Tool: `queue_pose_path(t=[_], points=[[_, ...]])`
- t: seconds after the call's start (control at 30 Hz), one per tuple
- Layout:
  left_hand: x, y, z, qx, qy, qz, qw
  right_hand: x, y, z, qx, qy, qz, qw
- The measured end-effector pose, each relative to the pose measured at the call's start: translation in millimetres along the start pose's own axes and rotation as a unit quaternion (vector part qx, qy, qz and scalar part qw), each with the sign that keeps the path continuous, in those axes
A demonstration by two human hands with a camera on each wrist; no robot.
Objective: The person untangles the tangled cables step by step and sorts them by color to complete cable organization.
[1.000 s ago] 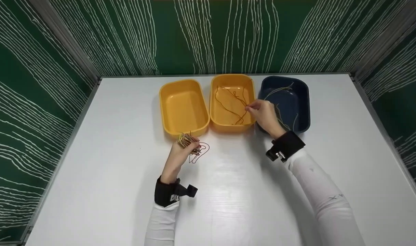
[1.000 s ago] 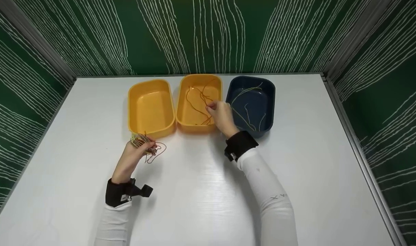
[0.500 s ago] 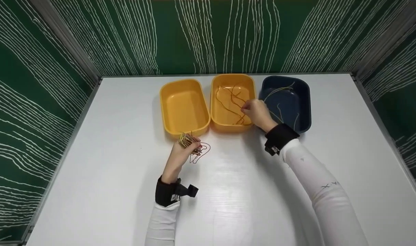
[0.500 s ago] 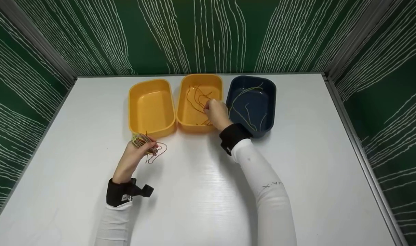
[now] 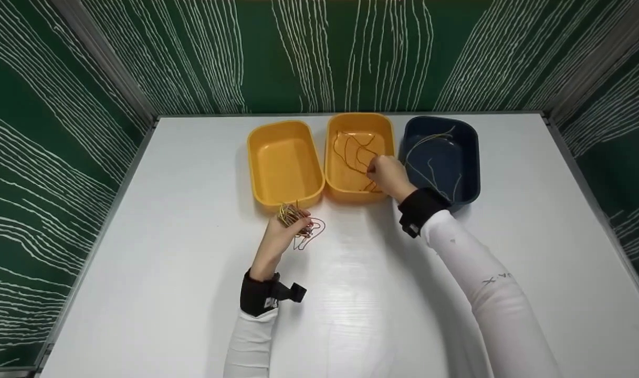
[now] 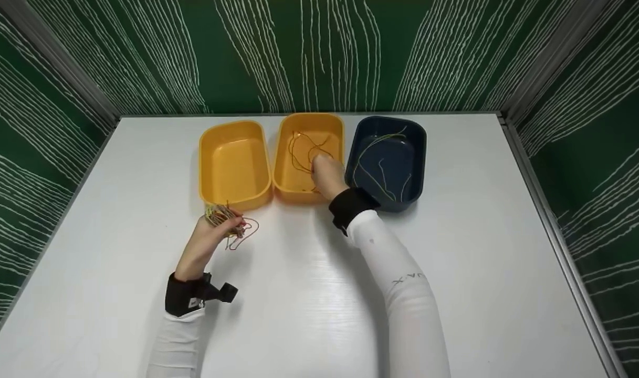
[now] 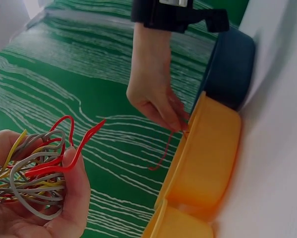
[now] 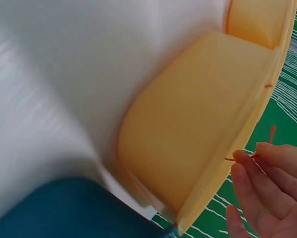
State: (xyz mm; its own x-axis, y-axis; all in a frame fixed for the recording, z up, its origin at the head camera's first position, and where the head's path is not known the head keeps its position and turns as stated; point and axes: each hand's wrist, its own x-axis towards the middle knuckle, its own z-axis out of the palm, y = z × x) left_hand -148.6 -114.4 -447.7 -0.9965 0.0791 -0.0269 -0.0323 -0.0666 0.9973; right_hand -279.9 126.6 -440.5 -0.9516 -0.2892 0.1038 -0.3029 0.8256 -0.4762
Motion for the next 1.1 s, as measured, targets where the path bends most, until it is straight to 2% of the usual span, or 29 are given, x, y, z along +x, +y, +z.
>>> queue_pose_path(t=[0.17, 0.43, 0.77, 1.1], points=[[-0.2, -0.1, 1.5, 0.005, -0.005, 0.002, 1.0, -2.7, 2, 4, 0.009, 0.001, -0.005, 0.9999], [-0.7, 1.0, 4.6, 0.009, -0.016, -0.009, 0.9998, -12.3, 5, 0, 0.035, 0.0, 0.011, 0.9993], [-1.4, -1.3, 9.8, 0.02, -0.015, -0.016, 0.9996, -37.6, 6, -3, 0.07, 0.034, -0.025, 0.9967], [-2.2, -3.6, 14.5, 0.036, -0.032, -0.005, 0.9988, -71.5, -6, 0, 0.151, 0.076, -0.06, 0.9838]])
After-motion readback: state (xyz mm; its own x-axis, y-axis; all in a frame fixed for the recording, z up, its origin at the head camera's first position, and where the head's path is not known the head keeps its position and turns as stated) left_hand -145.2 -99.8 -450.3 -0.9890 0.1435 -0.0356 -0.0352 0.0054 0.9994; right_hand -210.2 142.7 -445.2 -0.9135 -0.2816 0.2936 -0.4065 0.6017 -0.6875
